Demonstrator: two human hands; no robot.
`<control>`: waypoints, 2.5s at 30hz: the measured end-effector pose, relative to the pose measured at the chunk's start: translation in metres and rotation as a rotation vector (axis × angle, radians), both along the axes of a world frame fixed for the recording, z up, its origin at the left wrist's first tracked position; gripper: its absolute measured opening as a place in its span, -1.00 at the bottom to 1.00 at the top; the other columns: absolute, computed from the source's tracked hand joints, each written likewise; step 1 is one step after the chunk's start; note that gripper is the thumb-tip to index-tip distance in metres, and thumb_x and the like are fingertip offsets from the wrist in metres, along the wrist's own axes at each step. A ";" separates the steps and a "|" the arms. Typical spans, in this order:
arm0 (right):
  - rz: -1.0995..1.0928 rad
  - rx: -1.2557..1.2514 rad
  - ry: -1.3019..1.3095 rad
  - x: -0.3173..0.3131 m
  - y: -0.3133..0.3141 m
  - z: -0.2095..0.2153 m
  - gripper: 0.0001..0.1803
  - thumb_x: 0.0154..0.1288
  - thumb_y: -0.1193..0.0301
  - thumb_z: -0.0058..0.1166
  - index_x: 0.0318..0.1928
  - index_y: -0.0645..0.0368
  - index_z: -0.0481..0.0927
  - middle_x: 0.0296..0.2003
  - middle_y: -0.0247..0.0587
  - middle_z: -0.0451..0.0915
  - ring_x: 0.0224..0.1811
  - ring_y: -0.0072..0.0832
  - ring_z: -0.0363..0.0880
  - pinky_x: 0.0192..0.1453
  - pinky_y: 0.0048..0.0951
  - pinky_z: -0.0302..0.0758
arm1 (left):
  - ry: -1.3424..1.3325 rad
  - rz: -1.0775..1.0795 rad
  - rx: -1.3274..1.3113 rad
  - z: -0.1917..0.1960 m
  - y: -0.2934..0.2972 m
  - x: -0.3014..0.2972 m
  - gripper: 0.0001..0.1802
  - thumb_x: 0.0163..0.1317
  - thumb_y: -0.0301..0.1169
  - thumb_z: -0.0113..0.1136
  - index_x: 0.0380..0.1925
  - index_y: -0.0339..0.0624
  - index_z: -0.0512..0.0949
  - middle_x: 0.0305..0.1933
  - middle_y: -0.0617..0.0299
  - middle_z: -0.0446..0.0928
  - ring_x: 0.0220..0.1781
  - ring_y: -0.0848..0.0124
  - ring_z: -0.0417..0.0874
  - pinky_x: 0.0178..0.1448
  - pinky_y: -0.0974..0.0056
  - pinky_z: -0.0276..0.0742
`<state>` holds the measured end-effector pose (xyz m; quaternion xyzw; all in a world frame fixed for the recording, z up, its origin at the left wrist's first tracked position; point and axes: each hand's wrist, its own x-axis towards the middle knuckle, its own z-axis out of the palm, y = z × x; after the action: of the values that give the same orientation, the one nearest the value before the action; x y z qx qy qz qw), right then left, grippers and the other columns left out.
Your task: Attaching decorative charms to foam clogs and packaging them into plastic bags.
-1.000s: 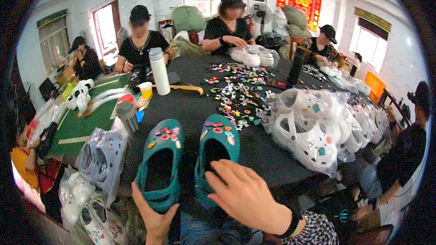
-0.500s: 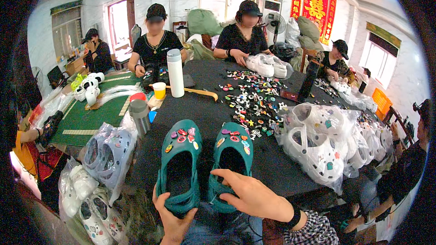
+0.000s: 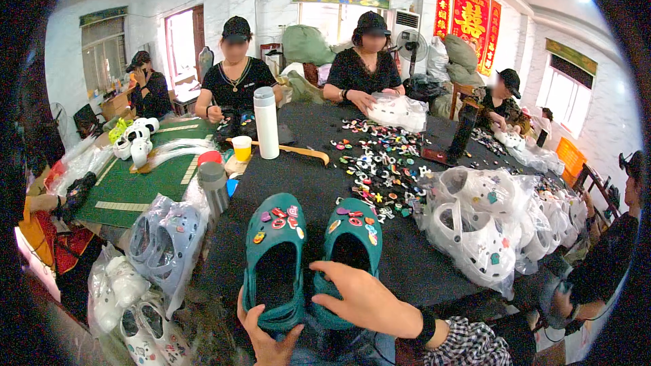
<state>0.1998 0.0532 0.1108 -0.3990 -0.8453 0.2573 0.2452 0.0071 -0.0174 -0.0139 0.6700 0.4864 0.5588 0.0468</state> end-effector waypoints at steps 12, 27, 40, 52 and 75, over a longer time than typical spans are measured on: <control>-0.194 -0.439 0.331 -0.025 0.000 0.068 -0.85 0.29 0.45 0.18 -0.22 0.29 0.64 -0.39 -0.29 0.65 -0.34 -0.66 0.57 -0.22 -0.48 0.51 | 0.063 0.031 0.135 0.009 -0.007 0.016 0.00 0.09 0.02 0.40 0.42 -0.10 0.11 0.53 -0.30 -0.29 0.51 -0.38 -0.22 0.42 -0.43 -0.09; 0.262 0.346 0.186 -0.078 -0.012 0.148 -0.91 0.20 0.55 0.20 -0.27 0.27 0.59 -0.35 -0.15 0.63 -0.27 -0.34 0.64 -0.11 -0.41 0.53 | -0.103 0.213 0.052 0.007 0.014 -0.040 -0.29 0.01 -0.45 0.39 0.25 -0.09 0.42 0.49 -0.30 -0.10 0.47 -0.38 -0.04 0.45 -0.26 0.02; 0.092 0.067 -0.077 -0.023 0.030 0.086 -0.61 0.22 0.42 0.21 0.06 0.16 0.50 -0.27 -0.02 0.65 -0.18 -0.19 0.68 -0.10 -0.26 0.54 | 0.137 0.115 0.139 0.016 0.014 -0.022 -0.27 -0.02 -0.69 0.25 0.14 0.32 0.53 0.35 -0.10 0.12 0.40 -0.36 0.08 0.36 -0.28 0.23; 0.175 -0.327 -0.223 -0.065 0.009 0.059 -0.65 0.22 0.40 0.27 -0.04 0.23 0.50 -0.54 -0.20 0.58 -0.57 -0.49 0.58 -0.48 -0.47 0.43 | -0.095 -0.209 0.202 -0.017 -0.012 -0.010 -0.32 0.10 0.01 0.35 0.27 0.41 0.40 0.53 0.00 -0.06 0.55 -0.29 -0.31 0.44 -0.49 -0.32; 0.780 0.387 0.177 -0.303 0.066 0.085 -0.67 0.15 0.54 0.11 -0.04 0.13 0.47 -0.30 -0.05 0.54 -0.18 -0.01 0.57 -0.16 -0.09 0.51 | 0.427 0.920 0.166 0.043 0.031 -0.198 -0.46 0.10 -0.11 0.38 0.15 0.42 0.54 0.36 0.09 0.19 0.52 0.14 -0.01 0.38 -0.59 -0.40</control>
<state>-0.1032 0.1190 0.1960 0.0264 -0.9409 0.2007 0.2715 -0.1910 0.0135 0.0287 0.4874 0.6835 0.4089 -0.3578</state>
